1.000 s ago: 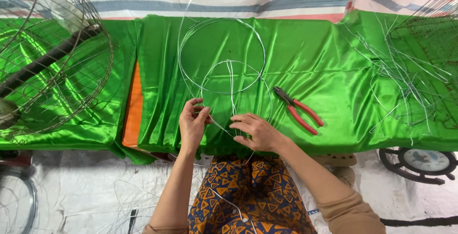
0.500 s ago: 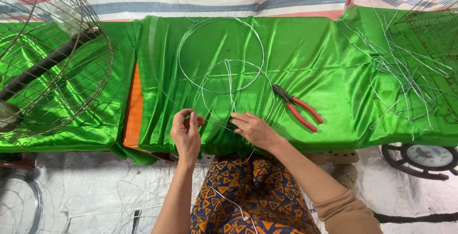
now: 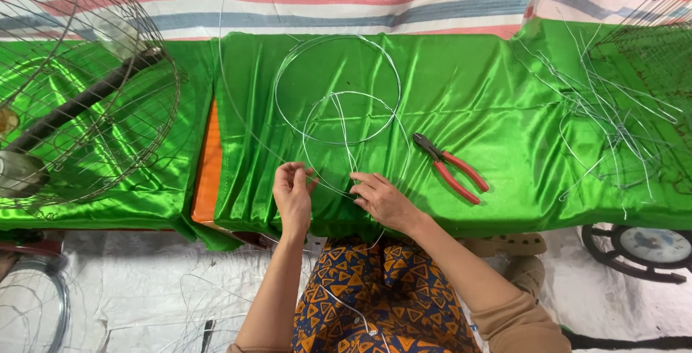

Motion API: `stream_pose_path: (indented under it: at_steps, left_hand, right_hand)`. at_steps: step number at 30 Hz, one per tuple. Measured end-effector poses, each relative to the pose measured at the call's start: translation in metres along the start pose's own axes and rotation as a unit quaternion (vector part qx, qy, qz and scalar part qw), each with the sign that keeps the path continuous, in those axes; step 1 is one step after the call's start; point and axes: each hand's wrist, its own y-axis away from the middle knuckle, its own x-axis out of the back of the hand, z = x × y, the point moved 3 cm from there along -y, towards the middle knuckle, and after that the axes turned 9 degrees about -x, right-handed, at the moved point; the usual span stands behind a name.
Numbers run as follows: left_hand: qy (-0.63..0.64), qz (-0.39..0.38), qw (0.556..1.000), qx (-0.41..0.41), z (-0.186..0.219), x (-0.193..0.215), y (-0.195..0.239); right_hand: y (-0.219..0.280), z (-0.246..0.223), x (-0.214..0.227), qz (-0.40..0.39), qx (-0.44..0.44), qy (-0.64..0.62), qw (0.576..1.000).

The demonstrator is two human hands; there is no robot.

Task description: The person bends a long piece of metal wire into multiple circular loops by hand, cutting lengths from the spool with pliers and securing the ends to form several rings on a green surface.

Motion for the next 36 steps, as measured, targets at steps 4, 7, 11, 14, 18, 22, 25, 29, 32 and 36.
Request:
stream_pose_path:
  at_steps: [4, 7, 11, 14, 18, 22, 25, 29, 32, 36]
  left_hand:
    - [0.078, -0.003, 0.996, 0.043, -0.009, -0.004, -0.004]
    - [0.129, -0.006, 0.988, 0.084, -0.021, -0.006, -0.012]
    - [0.204, -0.016, 0.969, 0.138, -0.033, -0.008, -0.017]
    - [0.239, -0.028, 0.958, 0.158, -0.02, -0.018, -0.01]
    - [0.243, -0.016, 0.959, 0.145, -0.011, -0.027, 0.0]
    - [0.224, -0.014, 0.966, 0.127, 0.001, -0.026, 0.015]
    - [0.183, -0.04, 0.975, 0.122, 0.011, -0.021, 0.021]
    - [0.154, -0.078, 0.976, 0.132, 0.042, 0.001, 0.039]
    - [0.104, -0.097, 0.981, 0.133, 0.054, 0.024, 0.045]
    - [0.038, -0.138, 0.972, 0.186, 0.07, 0.054, 0.06]
  right_hand:
    - [0.0, -0.002, 0.006, -0.015, -0.014, -0.021, 1.0]
    - [0.0, -0.008, 0.013, -0.021, -0.027, -0.053, 0.998]
    - [0.003, -0.009, 0.014, -0.024, -0.043, -0.115, 0.992]
    - [0.001, -0.019, 0.029, -0.039, -0.056, -0.105, 0.992]
    - [-0.024, -0.001, 0.038, 0.089, -0.048, -0.087, 0.991]
    - [-0.093, -0.022, 0.125, 0.231, -0.132, -0.128, 0.955]
    - [-0.134, -0.021, 0.186, 0.353, 0.005, 0.001, 0.936]
    - [-0.136, -0.039, 0.222, 0.292, 0.079, 0.195, 0.933]
    - [-0.107, -0.065, 0.232, 0.179, 0.06, 0.206, 0.96]
    - [-0.058, -0.03, 0.235, 0.202, 0.03, 0.308, 0.929]
